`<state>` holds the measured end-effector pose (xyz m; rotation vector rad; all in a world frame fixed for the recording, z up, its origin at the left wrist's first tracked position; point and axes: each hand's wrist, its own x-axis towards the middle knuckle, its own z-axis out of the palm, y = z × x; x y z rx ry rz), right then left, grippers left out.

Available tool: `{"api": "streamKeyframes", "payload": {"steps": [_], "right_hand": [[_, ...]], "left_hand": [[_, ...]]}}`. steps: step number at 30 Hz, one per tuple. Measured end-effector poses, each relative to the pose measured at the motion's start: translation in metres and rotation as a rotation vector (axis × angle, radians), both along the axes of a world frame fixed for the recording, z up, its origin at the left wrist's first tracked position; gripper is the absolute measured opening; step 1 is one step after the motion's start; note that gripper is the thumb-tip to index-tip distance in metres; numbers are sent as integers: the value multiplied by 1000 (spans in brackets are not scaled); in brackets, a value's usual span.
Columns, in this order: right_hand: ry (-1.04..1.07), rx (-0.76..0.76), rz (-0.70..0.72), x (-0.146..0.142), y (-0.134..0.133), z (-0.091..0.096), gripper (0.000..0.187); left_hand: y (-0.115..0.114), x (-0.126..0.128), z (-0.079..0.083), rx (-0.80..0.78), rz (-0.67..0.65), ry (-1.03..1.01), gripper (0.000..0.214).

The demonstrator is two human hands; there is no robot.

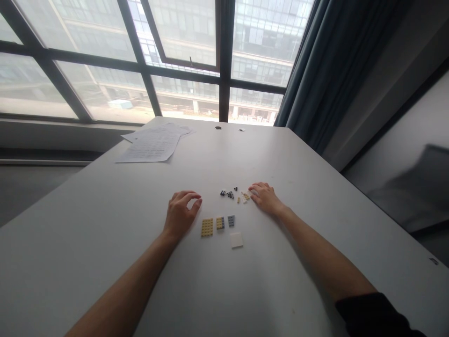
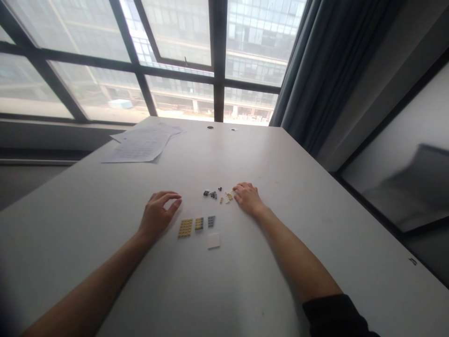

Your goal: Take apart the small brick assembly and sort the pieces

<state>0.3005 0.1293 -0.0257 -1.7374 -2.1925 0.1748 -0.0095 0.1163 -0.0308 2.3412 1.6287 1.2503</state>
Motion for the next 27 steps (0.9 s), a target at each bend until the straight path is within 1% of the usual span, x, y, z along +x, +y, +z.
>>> {"api": "streamKeyframes", "payload": {"steps": [5, 11, 16, 20, 22, 27], "right_hand": [[38, 45, 14, -13, 2, 2, 28], [87, 59, 74, -34, 4, 8, 25], [113, 68, 190, -39, -12, 14, 22], [93, 96, 262, -32, -27, 15, 20], [91, 105, 241, -25, -30, 14, 22], [77, 108, 95, -8, -25, 7, 26]], "left_hand": [[-1, 1, 1, 12, -10, -2, 22], [0, 1, 0, 5, -8, 3, 21], [-2, 1, 0, -10, -2, 5, 21], [-3, 2, 2, -9, -2, -4, 21], [-3, 2, 2, -10, -5, -4, 21], [-1, 0, 0, -5, -4, -1, 21]]}}
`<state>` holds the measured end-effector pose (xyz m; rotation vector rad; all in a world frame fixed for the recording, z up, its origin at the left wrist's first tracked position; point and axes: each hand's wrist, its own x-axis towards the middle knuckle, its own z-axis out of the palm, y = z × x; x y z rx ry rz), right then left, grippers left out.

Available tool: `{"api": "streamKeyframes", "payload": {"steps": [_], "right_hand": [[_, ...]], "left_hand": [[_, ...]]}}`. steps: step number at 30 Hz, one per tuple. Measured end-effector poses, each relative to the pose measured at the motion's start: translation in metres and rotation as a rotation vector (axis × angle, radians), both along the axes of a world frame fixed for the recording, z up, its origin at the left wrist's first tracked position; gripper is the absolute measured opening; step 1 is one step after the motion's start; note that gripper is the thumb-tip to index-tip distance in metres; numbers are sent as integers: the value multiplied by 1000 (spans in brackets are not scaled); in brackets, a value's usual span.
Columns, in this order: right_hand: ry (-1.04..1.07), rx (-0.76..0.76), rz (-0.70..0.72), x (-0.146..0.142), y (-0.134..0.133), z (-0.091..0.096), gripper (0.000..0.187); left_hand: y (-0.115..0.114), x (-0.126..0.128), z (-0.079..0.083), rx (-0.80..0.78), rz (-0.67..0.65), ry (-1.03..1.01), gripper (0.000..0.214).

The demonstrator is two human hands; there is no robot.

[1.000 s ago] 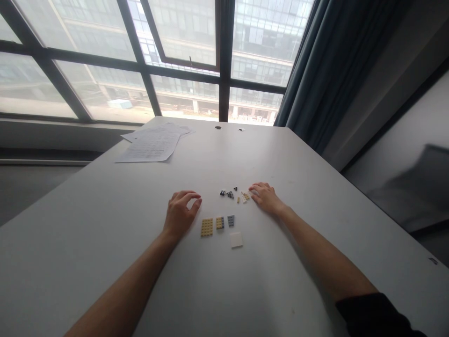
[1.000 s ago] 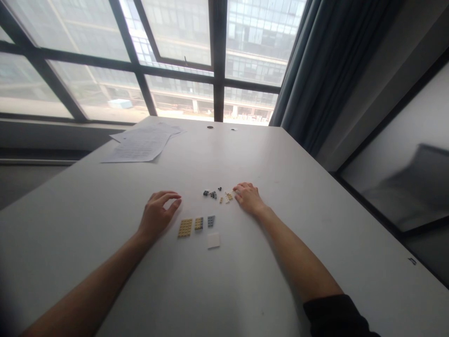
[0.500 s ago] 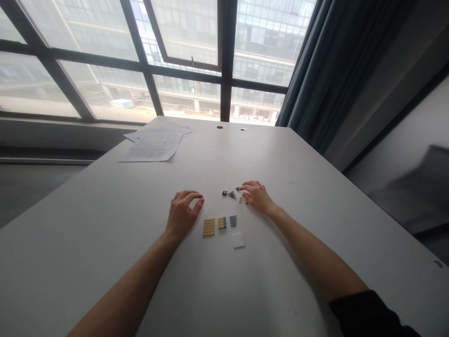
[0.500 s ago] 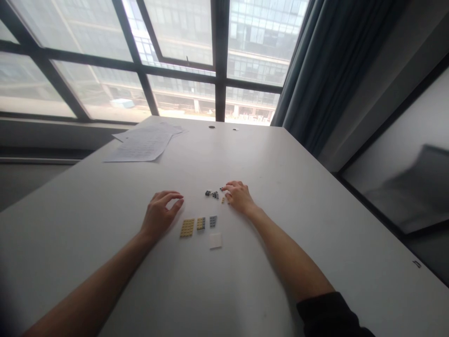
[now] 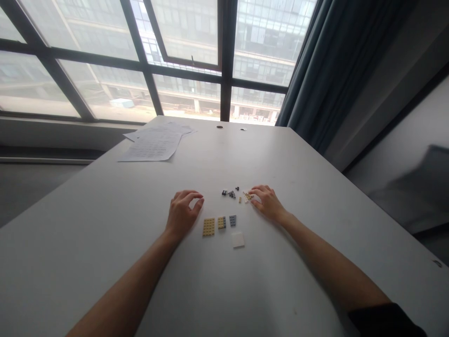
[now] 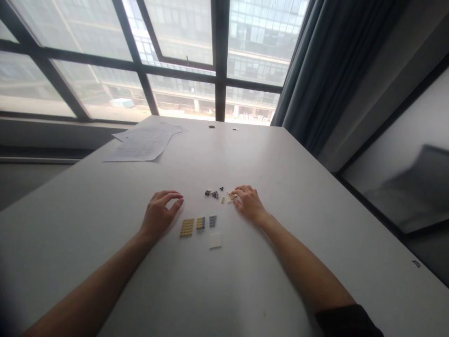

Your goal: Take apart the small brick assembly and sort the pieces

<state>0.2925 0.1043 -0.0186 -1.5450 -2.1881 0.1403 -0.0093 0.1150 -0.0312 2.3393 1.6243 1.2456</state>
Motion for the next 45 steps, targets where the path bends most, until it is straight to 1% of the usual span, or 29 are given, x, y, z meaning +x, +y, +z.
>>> {"api": "streamKeyframes", "payload": {"steps": [3, 6, 9, 12, 18, 24, 28, 30, 31, 32, 34, 36, 37, 38, 40, 42, 43, 44, 45], "right_hand": [[-4, -18, -37, 4, 4, -3, 30], [-11, -34, -2, 3, 4, -4, 34], [-24, -41, 42, -2, 4, -1, 33], [-41, -69, 36, -6, 8, 1, 32], [-78, -114, 29, -8, 16, 1, 35], [-91, -120, 36, -9, 17, -1, 29], [-39, -135, 40, -12, 16, -1, 25], [70, -148, 45, -14, 14, 0, 22], [184, -170, 45, -15, 12, 1, 21], [345, -205, 48, -16, 10, 3, 23], [775, -313, 74, -18, 5, 7, 31], [1200, -443, 140, -21, -1, 11, 36], [1359, -502, 179, -23, -4, 13, 36], [1471, -553, 213, -24, -6, 15, 34], [1579, -622, 259, -27, -11, 19, 30], [1565, -633, 274, -30, -14, 21, 31], [1510, -613, 270, -30, -15, 22, 33], [1412, -576, 263, -31, -17, 21, 34], [1267, -516, 255, -30, -19, 20, 34]], "left_hand": [[0, -1, -1, 2, -1, 2, 20], [0, 0, 0, 1, -1, 1, 20], [0, 0, 0, 1, -2, 5, 20], [0, 0, 1, -4, 1, 3, 21], [0, 0, 0, -3, 0, -1, 20], [0, 1, 2, -2, -7, -6, 20], [-1, 2, 2, -7, -3, -3, 20], [0, 2, 2, -4, -3, -4, 20], [0, 1, 2, -1, -4, -4, 20], [0, 1, 1, 3, -5, -3, 20], [0, 1, 1, 7, -9, 0, 20], [0, 1, 1, 6, -14, 4, 19], [0, 1, 1, 5, -15, 5, 19], [0, 1, 1, 5, -14, 6, 19], [0, 1, 0, 5, -11, 8, 19], [0, 1, 0, 7, -10, 9, 19], [0, 1, 0, 10, -11, 10, 19], [0, 1, 0, 17, -14, 15, 19], [-1, 1, 1, 30, -23, 24, 20]]}}
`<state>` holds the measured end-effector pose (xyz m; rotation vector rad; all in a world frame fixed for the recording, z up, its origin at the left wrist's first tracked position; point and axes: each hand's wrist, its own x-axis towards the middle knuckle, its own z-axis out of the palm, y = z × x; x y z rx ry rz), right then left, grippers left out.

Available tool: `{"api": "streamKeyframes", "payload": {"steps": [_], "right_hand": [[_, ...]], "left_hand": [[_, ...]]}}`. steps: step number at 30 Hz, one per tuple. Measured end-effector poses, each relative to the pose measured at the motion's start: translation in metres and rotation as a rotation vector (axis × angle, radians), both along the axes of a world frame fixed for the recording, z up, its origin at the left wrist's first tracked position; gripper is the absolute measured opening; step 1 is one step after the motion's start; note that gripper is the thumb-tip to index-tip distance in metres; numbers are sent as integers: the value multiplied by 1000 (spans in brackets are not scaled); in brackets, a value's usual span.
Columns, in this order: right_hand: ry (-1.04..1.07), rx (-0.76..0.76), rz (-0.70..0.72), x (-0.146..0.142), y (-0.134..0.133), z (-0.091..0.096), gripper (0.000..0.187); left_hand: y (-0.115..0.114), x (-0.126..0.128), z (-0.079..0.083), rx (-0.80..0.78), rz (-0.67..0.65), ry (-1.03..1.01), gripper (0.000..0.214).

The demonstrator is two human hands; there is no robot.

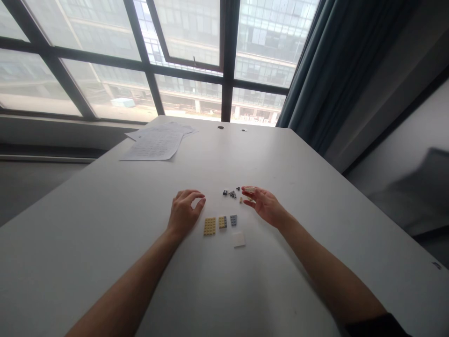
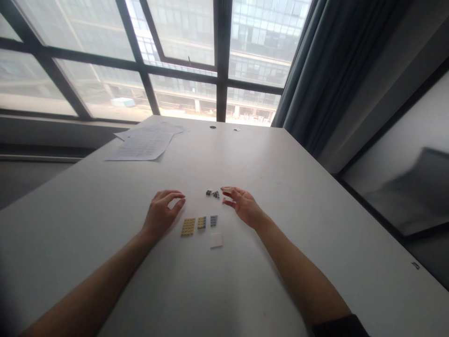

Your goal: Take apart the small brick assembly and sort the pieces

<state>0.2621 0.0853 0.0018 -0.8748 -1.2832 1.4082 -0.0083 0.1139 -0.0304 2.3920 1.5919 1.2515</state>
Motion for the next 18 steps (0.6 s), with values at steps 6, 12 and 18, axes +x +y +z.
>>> {"api": "streamKeyframes", "payload": {"steps": [6, 12, 18], "right_hand": [[-993, 561, -69, 2, -19, -17, 22], [-1226, 638, -46, -2, -27, -26, 23], [-1197, 597, -45, -4, -29, -23, 28]], "left_hand": [[-14, 8, 6, 49, -348, 165, 31], [-27, 25, 11, -1, -607, 349, 49], [-31, 28, 15, -50, -623, 428, 48]]}}
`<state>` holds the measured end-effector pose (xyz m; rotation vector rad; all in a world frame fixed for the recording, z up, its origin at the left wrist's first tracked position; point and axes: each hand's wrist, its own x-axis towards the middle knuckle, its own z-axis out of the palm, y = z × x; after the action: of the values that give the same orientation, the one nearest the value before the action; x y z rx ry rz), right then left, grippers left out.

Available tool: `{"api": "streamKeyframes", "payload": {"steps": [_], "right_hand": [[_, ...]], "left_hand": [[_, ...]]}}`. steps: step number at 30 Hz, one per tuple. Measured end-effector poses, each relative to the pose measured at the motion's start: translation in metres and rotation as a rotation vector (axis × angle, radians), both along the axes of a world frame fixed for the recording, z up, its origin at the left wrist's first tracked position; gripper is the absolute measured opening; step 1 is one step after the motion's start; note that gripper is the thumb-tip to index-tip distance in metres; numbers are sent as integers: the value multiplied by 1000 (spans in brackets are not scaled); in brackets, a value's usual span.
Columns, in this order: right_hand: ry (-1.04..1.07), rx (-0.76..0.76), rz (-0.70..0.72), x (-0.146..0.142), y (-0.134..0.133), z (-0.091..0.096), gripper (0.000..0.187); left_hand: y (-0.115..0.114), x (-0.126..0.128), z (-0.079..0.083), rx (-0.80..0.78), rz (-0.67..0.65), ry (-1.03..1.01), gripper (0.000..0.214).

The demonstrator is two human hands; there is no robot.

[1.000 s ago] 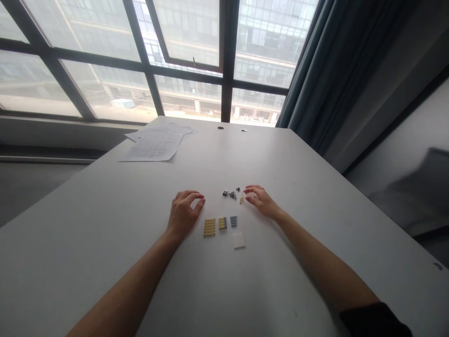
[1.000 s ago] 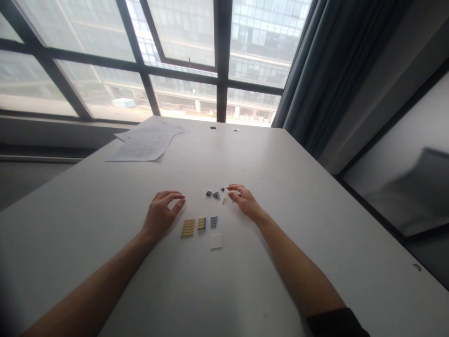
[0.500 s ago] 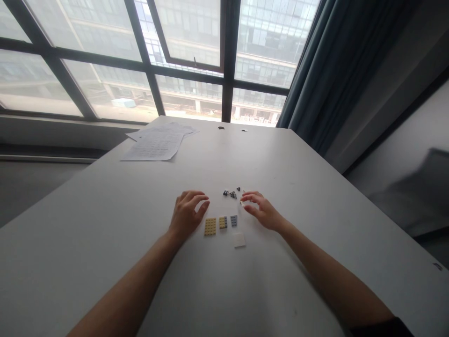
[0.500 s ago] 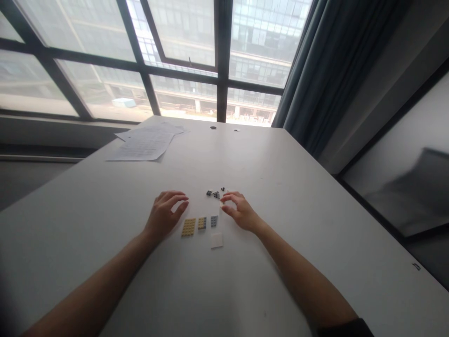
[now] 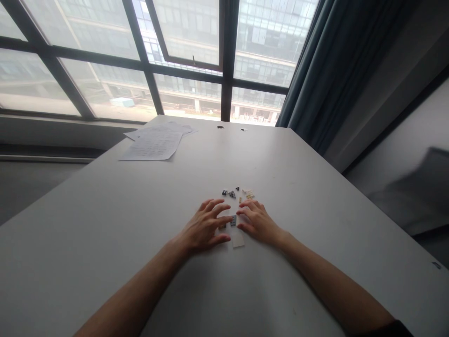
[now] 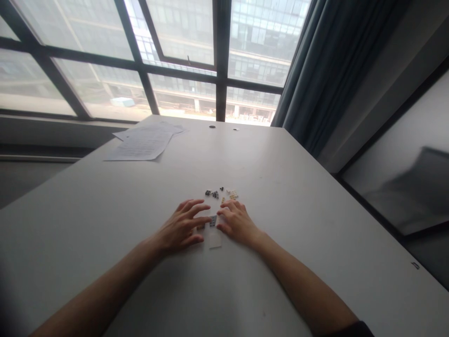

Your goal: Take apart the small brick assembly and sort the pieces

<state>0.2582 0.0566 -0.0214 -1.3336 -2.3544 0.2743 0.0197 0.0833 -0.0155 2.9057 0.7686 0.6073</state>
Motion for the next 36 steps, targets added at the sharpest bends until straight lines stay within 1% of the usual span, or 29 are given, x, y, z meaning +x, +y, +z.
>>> {"api": "streamKeyframes", "payload": {"steps": [2, 6, 14, 21, 27, 30, 33, 36], "right_hand": [[14, -19, -15, 0, -1, 0, 29], [39, -31, -36, 0, -1, 0, 26], [55, -26, -38, -1, 0, -2, 23], [57, -21, -38, -1, 0, -3, 23], [55, -15, -40, -2, -1, -3, 23], [55, -19, -38, -2, -1, -3, 23], [82, -8, -47, 0, 0, -2, 29], [138, 27, -81, 4, 3, 4, 37]], "left_hand": [[0, 0, 1, -3, 11, 23, 47], [-1, 1, 2, -16, 20, 43, 46], [-1, 1, 0, -32, 31, 64, 46], [-2, 2, 3, -47, 37, 52, 44], [-3, 2, 2, -57, 27, -5, 41], [-2, 2, -1, -64, 29, -12, 44], [1, -1, -4, -67, 38, -61, 50], [7, -7, -8, -48, 90, -186, 53]]}}
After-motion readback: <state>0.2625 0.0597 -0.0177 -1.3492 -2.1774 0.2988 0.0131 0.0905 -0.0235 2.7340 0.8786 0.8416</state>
